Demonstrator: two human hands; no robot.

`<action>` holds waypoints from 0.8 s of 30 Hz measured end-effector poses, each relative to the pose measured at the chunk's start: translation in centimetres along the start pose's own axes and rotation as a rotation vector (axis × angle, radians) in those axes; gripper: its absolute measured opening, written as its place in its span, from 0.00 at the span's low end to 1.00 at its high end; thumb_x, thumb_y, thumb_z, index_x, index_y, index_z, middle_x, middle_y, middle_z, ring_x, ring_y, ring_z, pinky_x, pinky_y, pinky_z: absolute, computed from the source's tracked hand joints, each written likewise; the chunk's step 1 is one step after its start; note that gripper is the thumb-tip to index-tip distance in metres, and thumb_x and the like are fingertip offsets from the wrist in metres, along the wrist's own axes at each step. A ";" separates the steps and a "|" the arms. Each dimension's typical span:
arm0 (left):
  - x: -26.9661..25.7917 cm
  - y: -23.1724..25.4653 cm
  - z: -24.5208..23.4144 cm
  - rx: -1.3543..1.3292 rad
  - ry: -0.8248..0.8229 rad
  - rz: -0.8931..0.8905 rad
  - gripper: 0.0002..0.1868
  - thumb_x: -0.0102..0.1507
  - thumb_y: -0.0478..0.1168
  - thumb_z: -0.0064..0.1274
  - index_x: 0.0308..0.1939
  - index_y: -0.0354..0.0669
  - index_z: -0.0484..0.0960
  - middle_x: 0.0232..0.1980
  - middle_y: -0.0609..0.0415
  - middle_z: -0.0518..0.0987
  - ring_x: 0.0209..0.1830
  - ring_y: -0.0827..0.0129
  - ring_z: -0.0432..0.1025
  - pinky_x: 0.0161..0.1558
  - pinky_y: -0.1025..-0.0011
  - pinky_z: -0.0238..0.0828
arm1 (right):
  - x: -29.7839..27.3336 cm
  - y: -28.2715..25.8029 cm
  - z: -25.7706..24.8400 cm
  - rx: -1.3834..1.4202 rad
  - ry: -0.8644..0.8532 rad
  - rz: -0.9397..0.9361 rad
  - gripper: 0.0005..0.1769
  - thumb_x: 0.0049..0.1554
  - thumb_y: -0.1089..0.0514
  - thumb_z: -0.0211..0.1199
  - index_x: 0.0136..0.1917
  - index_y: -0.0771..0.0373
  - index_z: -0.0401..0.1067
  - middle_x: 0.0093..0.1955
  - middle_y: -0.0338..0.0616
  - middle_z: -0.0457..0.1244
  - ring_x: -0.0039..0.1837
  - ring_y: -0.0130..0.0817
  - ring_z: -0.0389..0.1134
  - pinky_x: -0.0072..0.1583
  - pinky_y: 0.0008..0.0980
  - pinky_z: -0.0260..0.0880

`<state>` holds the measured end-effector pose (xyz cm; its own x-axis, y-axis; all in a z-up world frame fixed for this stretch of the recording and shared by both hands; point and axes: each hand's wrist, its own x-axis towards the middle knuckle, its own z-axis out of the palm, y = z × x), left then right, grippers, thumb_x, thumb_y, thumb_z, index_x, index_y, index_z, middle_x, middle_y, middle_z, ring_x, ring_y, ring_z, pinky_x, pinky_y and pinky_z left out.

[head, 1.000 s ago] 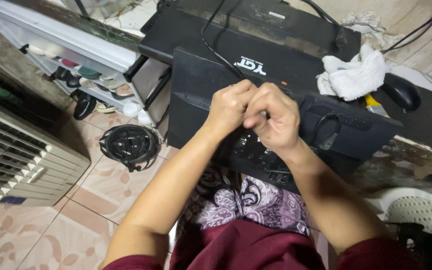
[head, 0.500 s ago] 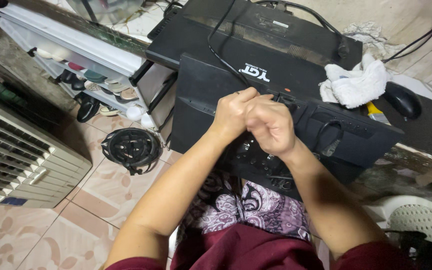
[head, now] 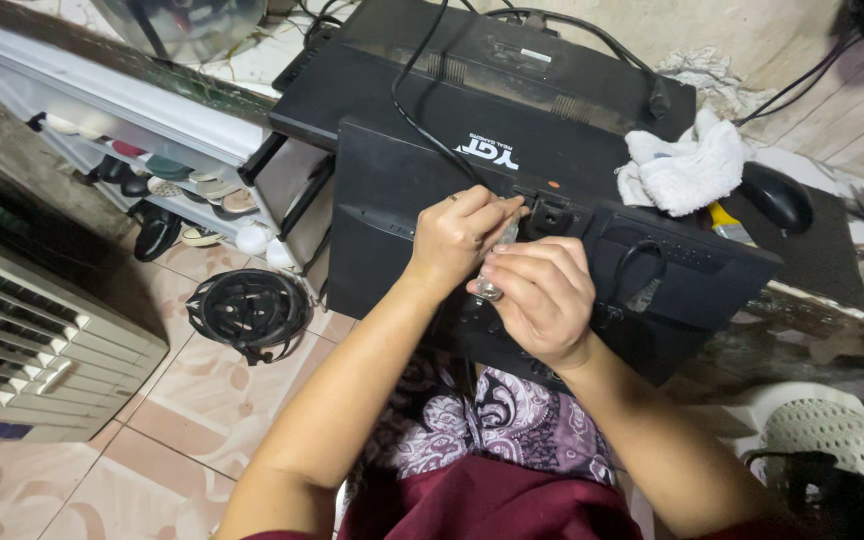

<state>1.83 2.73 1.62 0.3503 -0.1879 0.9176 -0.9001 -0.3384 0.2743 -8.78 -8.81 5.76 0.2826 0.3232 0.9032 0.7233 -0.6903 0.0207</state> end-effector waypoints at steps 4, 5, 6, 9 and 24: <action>-0.1 -0.2 0.2 -0.113 0.006 -0.099 0.08 0.62 0.39 0.66 0.43 0.46 0.83 0.35 0.59 0.78 0.32 0.66 0.78 0.34 0.71 0.76 | 0.7 0.5 -0.4 0.025 -0.038 -0.003 0.19 0.48 0.65 0.76 0.52 0.65 0.75 0.50 0.45 0.67 0.54 0.44 0.71 0.54 0.40 0.72; -0.2 -0.1 0.3 -0.183 0.021 -0.163 0.11 0.61 0.39 0.66 0.44 0.43 0.81 0.37 0.59 0.79 0.34 0.66 0.79 0.36 0.72 0.77 | 0.7 0.3 -0.6 0.021 -0.055 0.010 0.19 0.48 0.65 0.76 0.52 0.65 0.75 0.50 0.45 0.67 0.54 0.45 0.71 0.54 0.39 0.72; -0.4 -0.1 0.3 -0.254 0.037 -0.227 0.14 0.61 0.40 0.66 0.46 0.41 0.79 0.39 0.59 0.80 0.36 0.66 0.81 0.37 0.73 0.79 | 0.7 0.1 -0.6 0.022 -0.053 0.008 0.19 0.48 0.65 0.76 0.52 0.65 0.75 0.50 0.45 0.67 0.54 0.45 0.71 0.54 0.40 0.73; -0.7 -0.5 0.1 -0.181 -0.053 -0.184 0.13 0.58 0.39 0.69 0.39 0.43 0.79 0.38 0.55 0.80 0.31 0.64 0.78 0.33 0.70 0.75 | 0.6 0.1 -0.7 0.018 -0.056 0.005 0.19 0.48 0.64 0.76 0.52 0.66 0.75 0.50 0.46 0.67 0.54 0.46 0.71 0.55 0.41 0.73; -0.6 4.4 0.7 -0.024 -0.131 -0.160 0.41 0.51 0.58 0.71 0.62 0.39 0.79 0.58 0.49 0.74 0.57 0.51 0.68 0.58 0.55 0.69 | -3.0 10.9 -7.0 0.566 0.417 0.721 0.12 0.82 0.54 0.41 0.72 0.64 0.51 0.52 0.57 0.65 0.50 0.40 0.70 0.49 0.30 0.72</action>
<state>-2.20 0.74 2.11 0.5182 -0.2525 0.8171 -0.8360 -0.3513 0.4216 -6.14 -21.84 6.33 0.6062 -0.3772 0.7002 0.6904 -0.1875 -0.6987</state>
